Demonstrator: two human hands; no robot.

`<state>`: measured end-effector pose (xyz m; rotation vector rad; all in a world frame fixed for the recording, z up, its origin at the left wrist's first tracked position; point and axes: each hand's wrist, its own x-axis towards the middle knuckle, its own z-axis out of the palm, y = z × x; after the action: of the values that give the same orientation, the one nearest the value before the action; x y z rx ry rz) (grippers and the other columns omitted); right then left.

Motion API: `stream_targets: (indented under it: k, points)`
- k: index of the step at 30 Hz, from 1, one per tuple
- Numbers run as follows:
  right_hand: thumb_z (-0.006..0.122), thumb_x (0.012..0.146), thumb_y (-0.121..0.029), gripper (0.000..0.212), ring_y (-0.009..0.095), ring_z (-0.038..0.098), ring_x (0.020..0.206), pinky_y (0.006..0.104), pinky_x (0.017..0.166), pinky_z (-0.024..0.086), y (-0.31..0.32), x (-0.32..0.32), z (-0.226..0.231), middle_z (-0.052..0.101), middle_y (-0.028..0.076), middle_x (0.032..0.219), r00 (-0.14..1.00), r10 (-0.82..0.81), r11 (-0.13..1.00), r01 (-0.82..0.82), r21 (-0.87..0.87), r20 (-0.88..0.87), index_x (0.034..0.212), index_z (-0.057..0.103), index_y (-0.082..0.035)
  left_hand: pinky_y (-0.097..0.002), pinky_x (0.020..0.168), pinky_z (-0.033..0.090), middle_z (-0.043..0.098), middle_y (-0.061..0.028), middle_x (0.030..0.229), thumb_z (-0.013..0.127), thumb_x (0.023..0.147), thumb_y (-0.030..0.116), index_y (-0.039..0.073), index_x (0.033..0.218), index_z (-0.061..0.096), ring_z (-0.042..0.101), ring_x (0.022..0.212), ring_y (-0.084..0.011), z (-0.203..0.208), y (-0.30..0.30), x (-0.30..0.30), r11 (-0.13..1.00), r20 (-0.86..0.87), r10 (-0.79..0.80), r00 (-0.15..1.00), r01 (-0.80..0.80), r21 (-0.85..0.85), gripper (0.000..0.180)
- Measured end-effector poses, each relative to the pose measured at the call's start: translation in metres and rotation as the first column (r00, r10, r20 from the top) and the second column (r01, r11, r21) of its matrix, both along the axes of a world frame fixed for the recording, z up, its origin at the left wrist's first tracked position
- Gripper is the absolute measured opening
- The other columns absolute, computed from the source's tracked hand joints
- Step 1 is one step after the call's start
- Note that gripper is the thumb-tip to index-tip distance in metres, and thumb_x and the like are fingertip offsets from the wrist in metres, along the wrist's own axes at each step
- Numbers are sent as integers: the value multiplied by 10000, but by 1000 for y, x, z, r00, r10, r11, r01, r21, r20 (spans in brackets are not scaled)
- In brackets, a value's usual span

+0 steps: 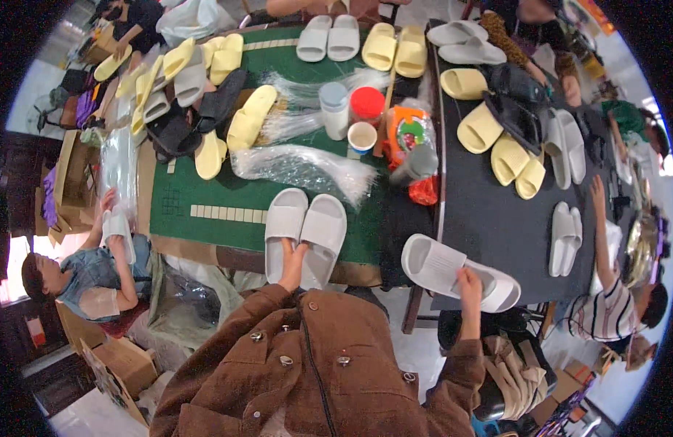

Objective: The person assembles slipper pairs by hand on a green cutting mat, picking up white and yellow slippers, aligning them, and pressing the straps to secure them. They repeatedly handle multiple pairs, placing finished pairs aside and continuing the process with new pairs.

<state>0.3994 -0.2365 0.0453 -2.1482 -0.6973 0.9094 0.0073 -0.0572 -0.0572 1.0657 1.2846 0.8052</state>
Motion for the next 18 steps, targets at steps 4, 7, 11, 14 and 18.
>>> stream_targets:
  k: [4,7,11,14,18]
  points:
    - [531,914,-278,309,232,487,675,333,650,408,-6,-19,-21,504,122,703,950,-29,998,44,-43,311,798,510,7,-323,951,325,448,-152,1247,505,853,114,-21,1282,350,433,1090,-236,-18,8,-10,976,-25,208,978,-209,-59,476]
    - [546,908,-300,316,244,496,676,341,652,410,-6,-19,-16,520,124,705,911,35,997,-4,-77,411,846,545,11,-313,901,360,507,-173,1103,478,832,71,-34,1272,380,476,981,-240,-18,36,-29,869,-108,492,864,-494,9,462]
    - [583,887,-305,324,168,457,629,309,608,392,-8,-19,-17,500,75,662,917,-7,999,19,-27,400,851,563,16,-377,936,348,501,-278,1114,500,832,100,-93,1143,413,477,1036,-358,-39,96,-125,874,-397,487,778,-436,217,377]
    - [601,876,-298,341,84,424,621,283,564,380,3,-18,-19,513,33,634,984,-47,999,50,-16,172,871,595,42,-398,944,351,518,-241,1121,576,790,82,-119,1163,405,491,1041,-338,-71,147,-247,769,-381,622,684,-442,462,457]
    - [611,873,-309,336,81,496,615,273,557,407,5,-36,-6,575,29,637,972,54,997,-40,-64,227,894,644,25,-354,922,385,543,-192,1152,599,771,55,-115,1187,443,522,1045,-280,-38,180,-297,866,-263,490,831,-431,253,476]
